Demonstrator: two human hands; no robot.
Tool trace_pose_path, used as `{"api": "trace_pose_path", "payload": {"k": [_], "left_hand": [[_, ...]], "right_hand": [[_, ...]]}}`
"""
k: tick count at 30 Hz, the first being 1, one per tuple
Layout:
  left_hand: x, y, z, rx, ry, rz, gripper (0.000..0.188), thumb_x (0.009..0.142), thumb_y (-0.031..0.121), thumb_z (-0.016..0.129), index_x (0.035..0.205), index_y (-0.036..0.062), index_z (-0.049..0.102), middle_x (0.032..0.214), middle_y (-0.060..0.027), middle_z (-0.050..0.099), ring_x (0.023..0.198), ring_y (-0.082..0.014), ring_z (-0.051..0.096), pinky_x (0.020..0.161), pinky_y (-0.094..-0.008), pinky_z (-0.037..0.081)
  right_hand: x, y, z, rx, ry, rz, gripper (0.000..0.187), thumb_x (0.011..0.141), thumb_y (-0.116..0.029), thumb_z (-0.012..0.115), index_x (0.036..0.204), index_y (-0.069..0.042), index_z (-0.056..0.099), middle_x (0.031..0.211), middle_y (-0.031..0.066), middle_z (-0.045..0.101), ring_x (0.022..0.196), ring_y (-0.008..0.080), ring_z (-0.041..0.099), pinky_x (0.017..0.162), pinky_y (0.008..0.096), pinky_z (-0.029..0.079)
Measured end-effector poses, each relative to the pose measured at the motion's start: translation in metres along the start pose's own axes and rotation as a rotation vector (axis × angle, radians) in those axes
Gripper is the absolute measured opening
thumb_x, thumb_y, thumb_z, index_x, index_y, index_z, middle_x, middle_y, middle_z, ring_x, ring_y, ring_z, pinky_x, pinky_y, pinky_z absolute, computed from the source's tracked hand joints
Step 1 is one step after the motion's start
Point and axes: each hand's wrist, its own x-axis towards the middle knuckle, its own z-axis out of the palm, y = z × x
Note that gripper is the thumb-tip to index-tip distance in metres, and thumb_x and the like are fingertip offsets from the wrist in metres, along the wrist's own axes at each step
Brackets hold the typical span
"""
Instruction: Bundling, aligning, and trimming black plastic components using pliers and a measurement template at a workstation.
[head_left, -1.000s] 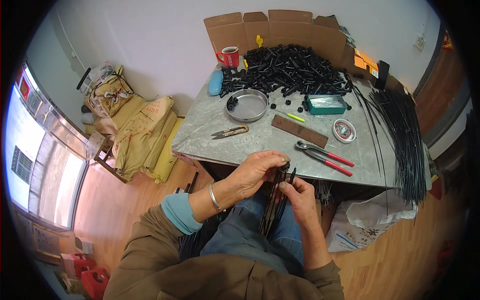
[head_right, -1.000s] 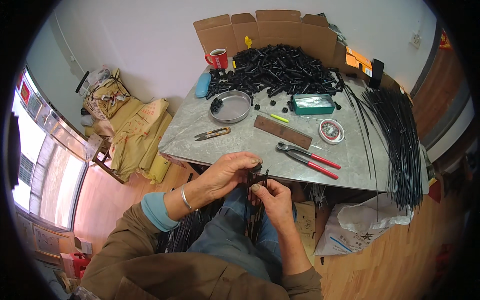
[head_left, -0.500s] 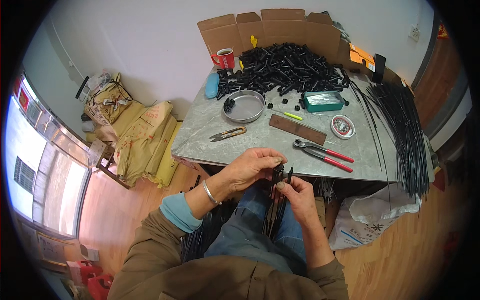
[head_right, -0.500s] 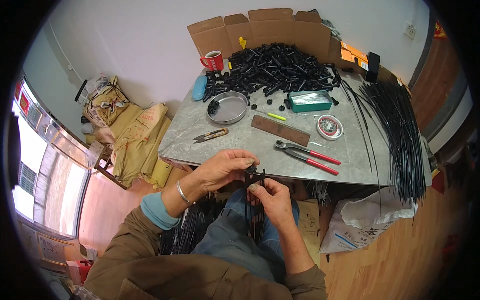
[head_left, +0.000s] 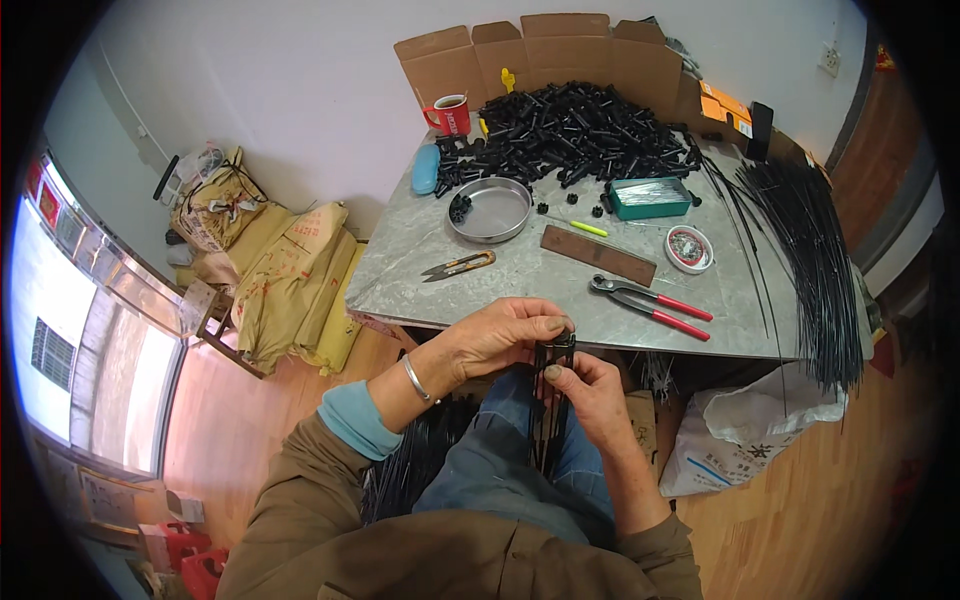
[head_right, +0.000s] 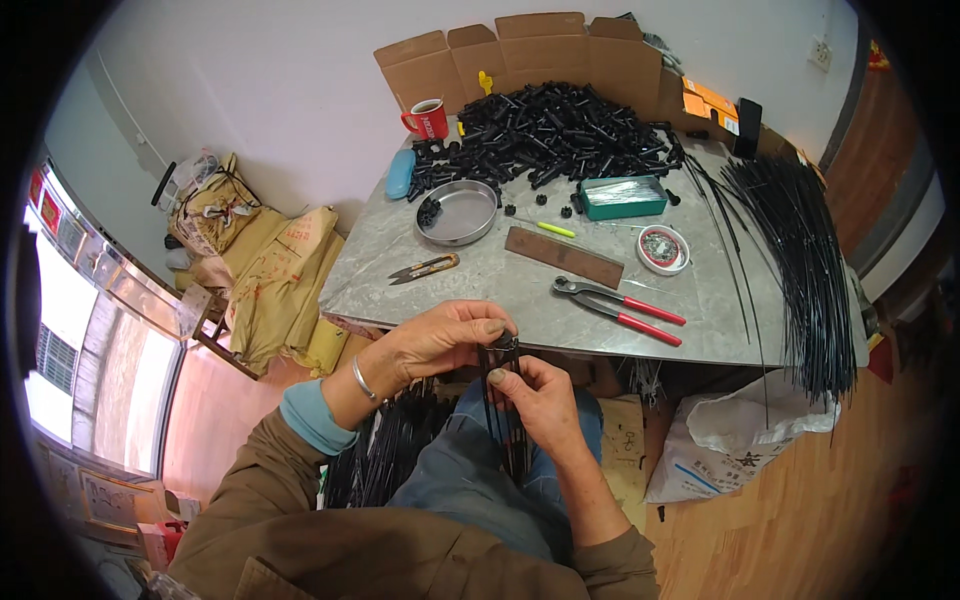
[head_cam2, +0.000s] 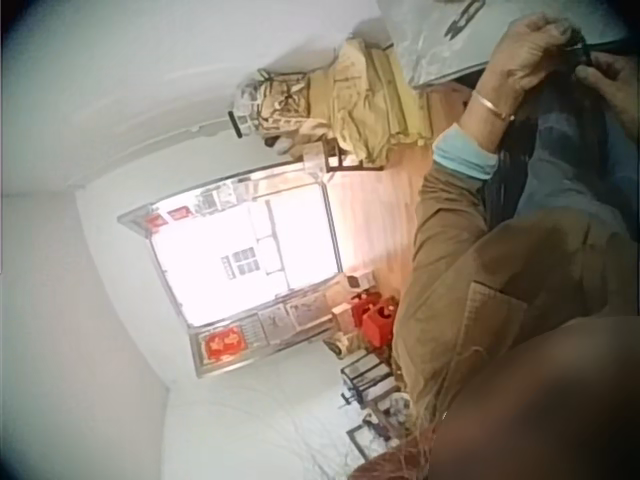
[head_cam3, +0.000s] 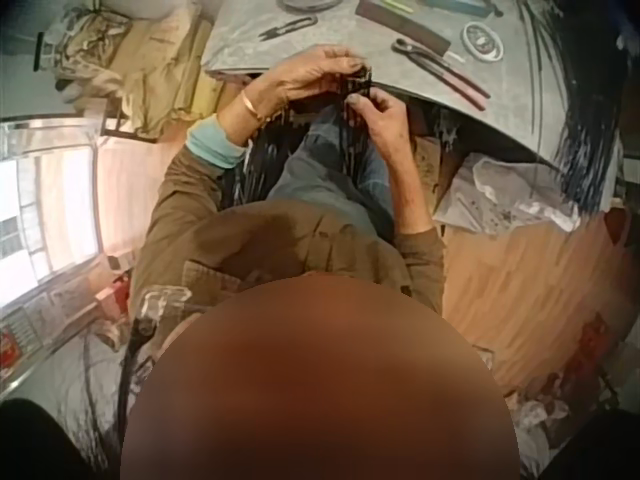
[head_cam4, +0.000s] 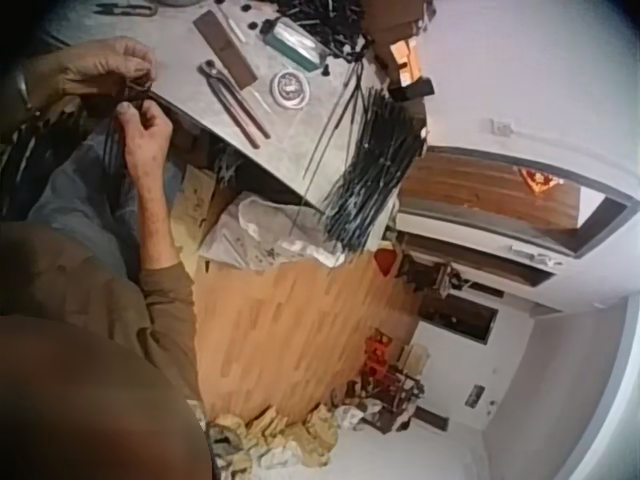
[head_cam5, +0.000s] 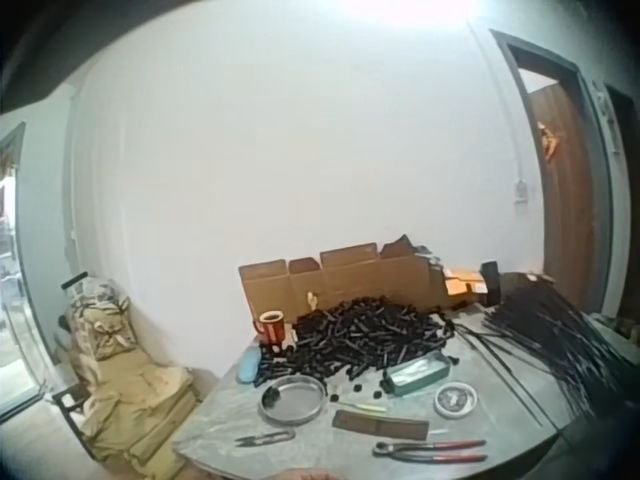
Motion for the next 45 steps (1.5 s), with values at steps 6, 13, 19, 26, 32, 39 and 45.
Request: {"api": "trace_pose_path", "payload": {"k": [6, 13, 19, 26, 32, 39, 45], "left_hand": [[-0.002, 0.003, 0.002, 0.043, 0.000, 0.001, 0.020, 0.092, 0.018, 0.059, 0.104, 0.0018, 0.062, 0.099, -0.0038, 0.062, 0.091, -0.0133, 0.059, 0.082, -0.0323, 0.050], [-0.003, 0.000, 0.002, 0.046, -0.015, -0.004, 0.024, 0.092, 0.020, 0.057, 0.105, 0.0004, 0.062, 0.100, -0.0051, 0.063, 0.091, -0.0139, 0.060, 0.080, -0.0327, 0.050], [-0.002, -0.006, 0.004, 0.009, 0.100, 0.022, 0.022, 0.091, 0.020, 0.062, 0.105, 0.0024, 0.064, 0.098, -0.0037, 0.065, 0.088, -0.0130, 0.061, 0.080, -0.0321, 0.050], [-0.002, -0.008, 0.005, 0.013, 0.086, 0.061, 0.024, 0.091, 0.022, 0.063, 0.105, 0.0022, 0.064, 0.096, -0.0045, 0.066, 0.087, -0.0134, 0.062, 0.079, -0.0307, 0.051], [-0.003, -0.012, 0.011, 0.159, 0.186, 0.123, 0.027, 0.091, 0.025, 0.064, 0.102, 0.0004, 0.066, 0.092, -0.0038, 0.066, 0.083, -0.0115, 0.061, 0.075, -0.0255, 0.050], [-0.010, -0.018, 0.027, 0.418, 0.223, 0.338, 0.024, 0.090, 0.021, 0.065, 0.107, 0.0036, 0.066, 0.089, 0.0010, 0.063, 0.075, -0.0060, 0.055, 0.067, -0.0196, 0.045], [-0.014, -0.011, 0.028, 0.429, 0.175, 0.299, 0.025, 0.088, 0.017, 0.067, 0.110, 0.0050, 0.064, 0.085, 0.0036, 0.060, 0.071, -0.0030, 0.049, 0.061, -0.0183, 0.041]], "right_hand": [[0.000, 0.002, -0.002, 0.003, -0.003, -0.019, 0.017, 0.089, -0.017, 0.064, 0.087, 0.000, 0.064, 0.075, 0.0056, 0.065, 0.066, 0.0115, 0.060, 0.060, 0.0245, 0.047], [0.000, 0.002, -0.002, 0.008, -0.002, -0.016, 0.017, 0.089, -0.017, 0.064, 0.087, 0.000, 0.064, 0.075, 0.0059, 0.065, 0.065, 0.0121, 0.060, 0.060, 0.0248, 0.047], [0.001, 0.003, -0.004, 0.026, 0.015, -0.004, 0.018, 0.089, -0.017, 0.065, 0.086, 0.000, 0.064, 0.074, 0.0060, 0.065, 0.065, 0.0119, 0.060, 0.060, 0.0246, 0.047], [0.001, 0.005, -0.004, 0.013, 0.024, -0.013, 0.017, 0.089, -0.016, 0.064, 0.085, 0.001, 0.064, 0.073, 0.0070, 0.065, 0.063, 0.0120, 0.059, 0.059, 0.0244, 0.046], [0.001, 0.003, -0.002, 0.038, 0.039, -0.017, 0.016, 0.090, -0.015, 0.063, 0.086, 0.001, 0.063, 0.073, 0.0070, 0.065, 0.063, 0.0118, 0.059, 0.059, 0.0245, 0.047], [0.000, 0.000, 0.001, 0.051, 0.110, -0.011, 0.015, 0.092, -0.014, 0.061, 0.084, -0.001, 0.063, 0.071, 0.0014, 0.061, 0.061, 0.0075, 0.053, 0.057, 0.0220, 0.043], [-0.004, -0.002, -0.006, 0.130, 0.111, -0.071, 0.016, 0.092, -0.015, 0.061, 0.087, 0.000, 0.064, 0.070, -0.0002, 0.060, 0.062, 0.0070, 0.051, 0.057, 0.0225, 0.043]]}}
